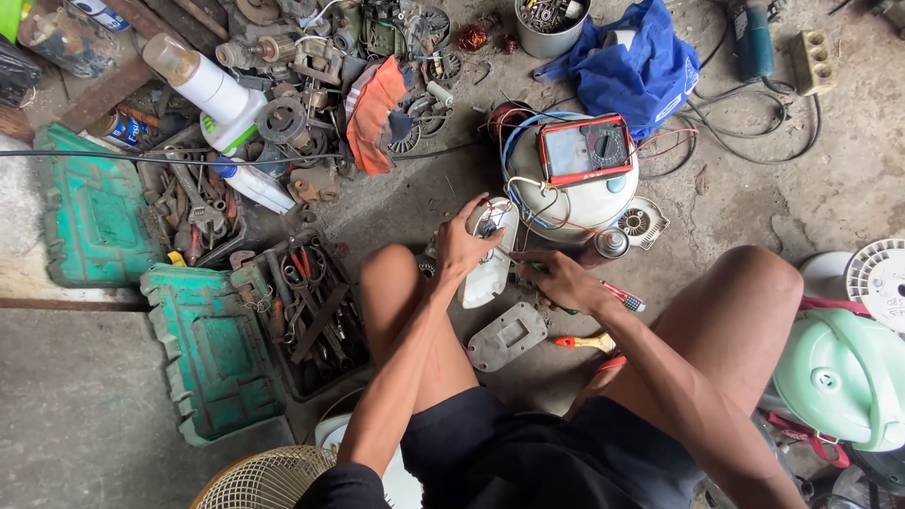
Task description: Repairing the internal electrical components of a fan base using a multimeter and screwdriver.
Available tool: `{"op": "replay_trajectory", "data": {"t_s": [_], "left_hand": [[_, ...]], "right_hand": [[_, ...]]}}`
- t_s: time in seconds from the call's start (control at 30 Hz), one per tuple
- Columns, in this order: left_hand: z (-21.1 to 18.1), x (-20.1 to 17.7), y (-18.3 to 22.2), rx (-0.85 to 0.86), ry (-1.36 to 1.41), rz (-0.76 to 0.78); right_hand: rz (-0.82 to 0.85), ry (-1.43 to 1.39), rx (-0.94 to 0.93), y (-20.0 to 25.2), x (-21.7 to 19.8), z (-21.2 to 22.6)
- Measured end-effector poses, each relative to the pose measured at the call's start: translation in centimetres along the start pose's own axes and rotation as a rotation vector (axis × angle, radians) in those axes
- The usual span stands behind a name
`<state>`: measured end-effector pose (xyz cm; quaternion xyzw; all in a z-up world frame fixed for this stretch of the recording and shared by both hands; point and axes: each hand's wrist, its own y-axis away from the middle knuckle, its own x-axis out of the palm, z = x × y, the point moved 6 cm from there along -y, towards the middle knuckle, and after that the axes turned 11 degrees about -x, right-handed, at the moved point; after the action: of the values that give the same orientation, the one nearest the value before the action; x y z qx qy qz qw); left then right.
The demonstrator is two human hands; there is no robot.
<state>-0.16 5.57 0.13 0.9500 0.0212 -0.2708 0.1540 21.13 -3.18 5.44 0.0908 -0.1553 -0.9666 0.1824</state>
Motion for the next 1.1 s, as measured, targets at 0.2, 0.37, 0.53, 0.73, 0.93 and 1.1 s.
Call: {"op": "replay_trajectory", "data": {"t_s": [0.2, 0.37, 0.53, 0.73, 0.93, 1.1], "left_hand": [[0.6, 0.1, -0.5, -0.006, -0.059, 0.008], [-0.5, -0.6, 0.0, -0.014, 0.097, -0.003], [-1.0, -1.4, -0.5, -0.002, 0.322, -0.097], [0.2, -3.3, -0.8, -0.075, 0.396, -0.113], [-0.6, -4.0, 0.6, -0.148, 0.513, -0.02], [0.4, -3.5, 0.7, -0.227, 0.501, -0.013]], "right_hand": [[0.021, -0.372, 0.098, -1.2, 0.1, -3.9], [0.019, -0.428, 0.116, -0.8, -0.4, -2.2], [0.035, -0.334, 0.068, -0.6, -2.3, -0.3], [-0.04, -0.143, -0.105, 1.8, -10.0, 3.2], [-0.002, 0.184, -0.11, 5.0, -16.2, 1.8], [0.191, 0.479, 0.357, 5.0, -16.6, -5.0]]}}
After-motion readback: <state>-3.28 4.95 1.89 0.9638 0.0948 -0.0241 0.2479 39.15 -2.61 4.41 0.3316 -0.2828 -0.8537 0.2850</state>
